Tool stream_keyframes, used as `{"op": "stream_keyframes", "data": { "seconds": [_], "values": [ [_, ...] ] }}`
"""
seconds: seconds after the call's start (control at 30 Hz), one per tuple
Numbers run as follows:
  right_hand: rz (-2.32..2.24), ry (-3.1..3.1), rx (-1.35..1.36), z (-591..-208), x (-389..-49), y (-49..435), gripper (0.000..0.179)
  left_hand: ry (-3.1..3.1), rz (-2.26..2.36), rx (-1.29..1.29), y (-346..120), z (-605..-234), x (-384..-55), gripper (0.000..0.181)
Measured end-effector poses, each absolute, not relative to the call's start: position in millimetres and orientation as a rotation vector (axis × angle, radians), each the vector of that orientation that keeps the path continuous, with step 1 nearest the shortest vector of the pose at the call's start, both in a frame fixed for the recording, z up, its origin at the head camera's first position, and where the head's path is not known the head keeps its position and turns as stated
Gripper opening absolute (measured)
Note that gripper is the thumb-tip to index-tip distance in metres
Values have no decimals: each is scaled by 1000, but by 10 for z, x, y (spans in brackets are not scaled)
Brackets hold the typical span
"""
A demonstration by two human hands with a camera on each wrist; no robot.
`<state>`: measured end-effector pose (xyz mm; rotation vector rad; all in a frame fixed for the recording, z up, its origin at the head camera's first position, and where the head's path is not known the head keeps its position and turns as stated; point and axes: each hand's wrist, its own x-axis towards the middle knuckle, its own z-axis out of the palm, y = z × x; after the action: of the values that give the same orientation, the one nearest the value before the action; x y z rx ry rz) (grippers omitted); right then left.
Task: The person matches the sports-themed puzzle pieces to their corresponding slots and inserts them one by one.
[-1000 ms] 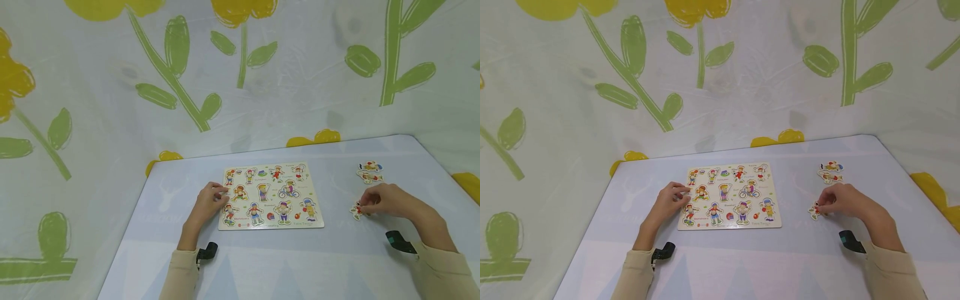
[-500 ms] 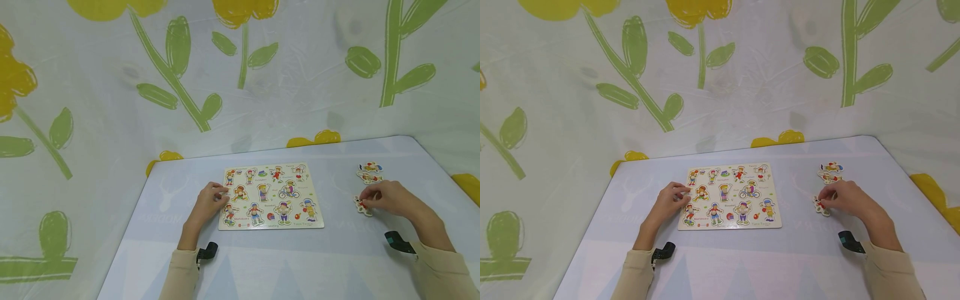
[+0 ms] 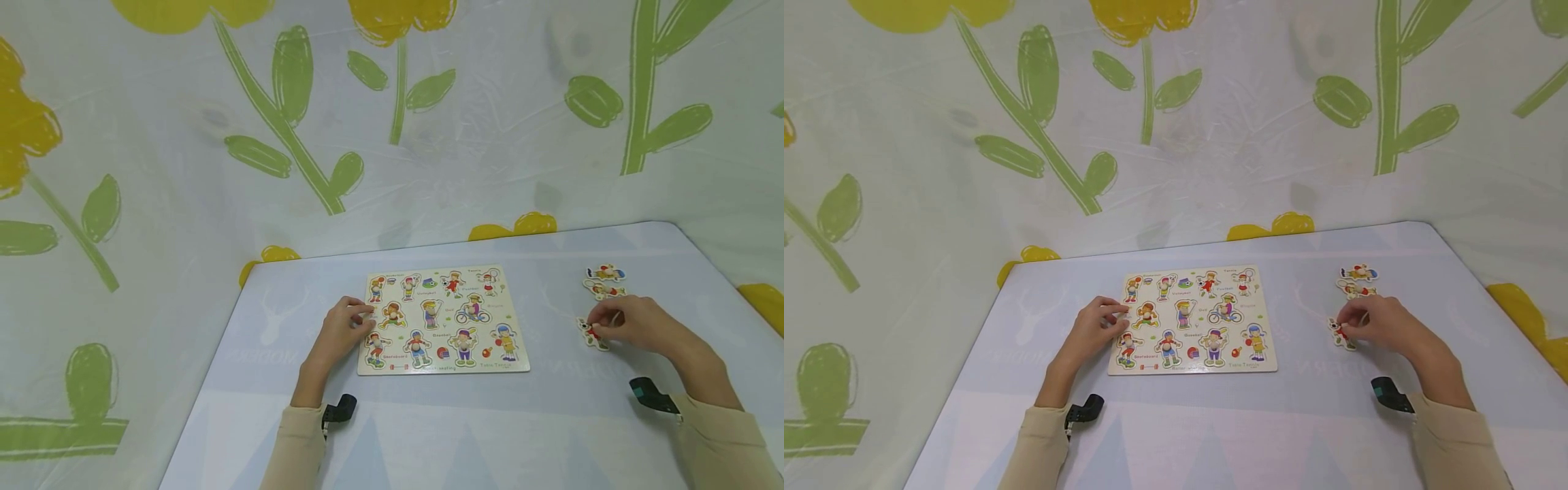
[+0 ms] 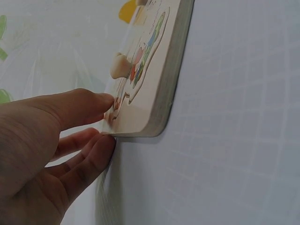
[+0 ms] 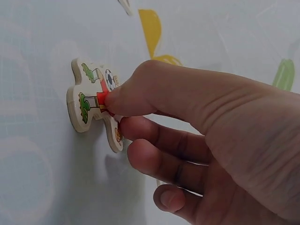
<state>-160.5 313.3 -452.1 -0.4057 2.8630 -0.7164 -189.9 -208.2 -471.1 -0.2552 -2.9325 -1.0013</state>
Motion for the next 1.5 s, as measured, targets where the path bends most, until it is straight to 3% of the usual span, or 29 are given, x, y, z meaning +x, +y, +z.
{"op": "stream_keyframes", "data": {
  "seconds": [1.5],
  "values": [
    [-719,2957,-397,-4512,-1682,2908,12,-2936,-994,-265,-2072,-4700,-1888,30]
  ]
}}
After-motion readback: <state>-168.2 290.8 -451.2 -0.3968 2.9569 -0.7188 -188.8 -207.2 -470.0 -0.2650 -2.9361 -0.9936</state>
